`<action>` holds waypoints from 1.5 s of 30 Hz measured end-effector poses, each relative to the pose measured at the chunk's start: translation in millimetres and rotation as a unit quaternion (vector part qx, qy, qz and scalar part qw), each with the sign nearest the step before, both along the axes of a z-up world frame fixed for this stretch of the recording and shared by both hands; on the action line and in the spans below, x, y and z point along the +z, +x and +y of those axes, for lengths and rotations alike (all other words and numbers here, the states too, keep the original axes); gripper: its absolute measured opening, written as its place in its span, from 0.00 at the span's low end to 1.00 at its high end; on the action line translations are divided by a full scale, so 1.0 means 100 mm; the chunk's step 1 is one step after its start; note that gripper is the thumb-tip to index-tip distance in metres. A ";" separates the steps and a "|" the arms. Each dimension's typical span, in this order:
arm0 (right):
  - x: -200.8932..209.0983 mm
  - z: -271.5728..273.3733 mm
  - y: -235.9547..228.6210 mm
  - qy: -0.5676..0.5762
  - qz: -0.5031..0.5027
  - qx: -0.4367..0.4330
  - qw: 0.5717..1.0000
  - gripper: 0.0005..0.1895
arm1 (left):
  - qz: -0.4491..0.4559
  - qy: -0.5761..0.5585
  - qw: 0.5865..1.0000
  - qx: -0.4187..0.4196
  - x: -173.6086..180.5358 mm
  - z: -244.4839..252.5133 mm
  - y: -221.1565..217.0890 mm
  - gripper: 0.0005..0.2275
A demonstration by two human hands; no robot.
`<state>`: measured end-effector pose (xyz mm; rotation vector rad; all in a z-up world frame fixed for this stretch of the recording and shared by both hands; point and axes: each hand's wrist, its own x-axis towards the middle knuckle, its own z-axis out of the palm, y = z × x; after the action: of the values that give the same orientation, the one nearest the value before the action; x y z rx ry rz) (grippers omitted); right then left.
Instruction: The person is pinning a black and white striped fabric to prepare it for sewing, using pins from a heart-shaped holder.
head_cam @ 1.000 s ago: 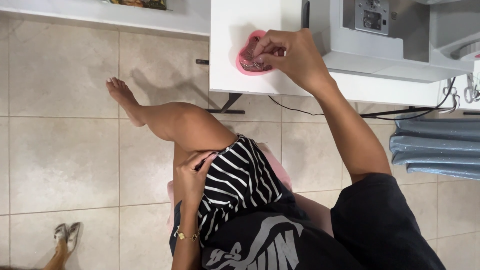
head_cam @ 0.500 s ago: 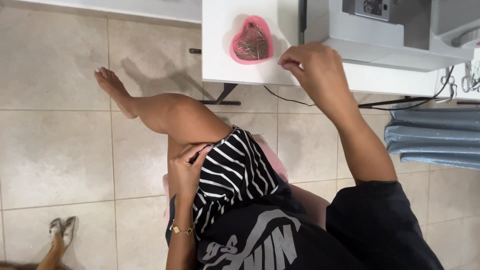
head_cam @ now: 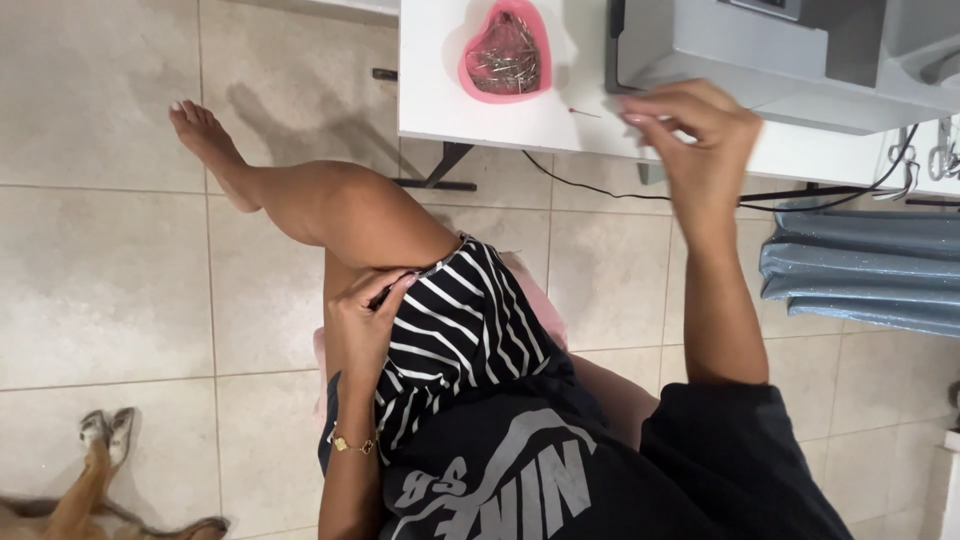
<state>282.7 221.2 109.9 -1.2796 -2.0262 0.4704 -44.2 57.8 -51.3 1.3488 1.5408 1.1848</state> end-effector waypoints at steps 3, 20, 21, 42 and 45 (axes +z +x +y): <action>-0.24 -0.07 0.25 -0.055 0.104 -0.063 0.991 0.07 | 0.002 -0.005 1.000 0.003 0.01 0.00 0.00 0.04; -1.21 -1.33 -1.26 -0.180 0.158 0.020 0.971 0.06 | -0.002 -0.017 0.998 0.068 0.10 0.00 0.08 0.03; -1.30 -1.37 -1.34 -0.200 0.166 0.012 0.966 0.07 | 0.016 -0.025 0.997 0.072 0.17 -0.02 0.08 0.03; -1.78 -1.52 -1.52 -0.163 0.095 0.001 0.982 0.07 | 0.091 0.083 0.991 0.060 0.04 -0.17 0.17 0.04; -1.78 -1.52 -1.54 -0.163 0.105 -0.009 0.981 0.07 | 0.106 0.088 0.989 0.059 -0.06 -0.20 0.16 0.03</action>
<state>128.5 69.4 -68.4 -1.3724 -1.8078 0.9195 -28.4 38.0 -57.0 1.5602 1.7169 1.3107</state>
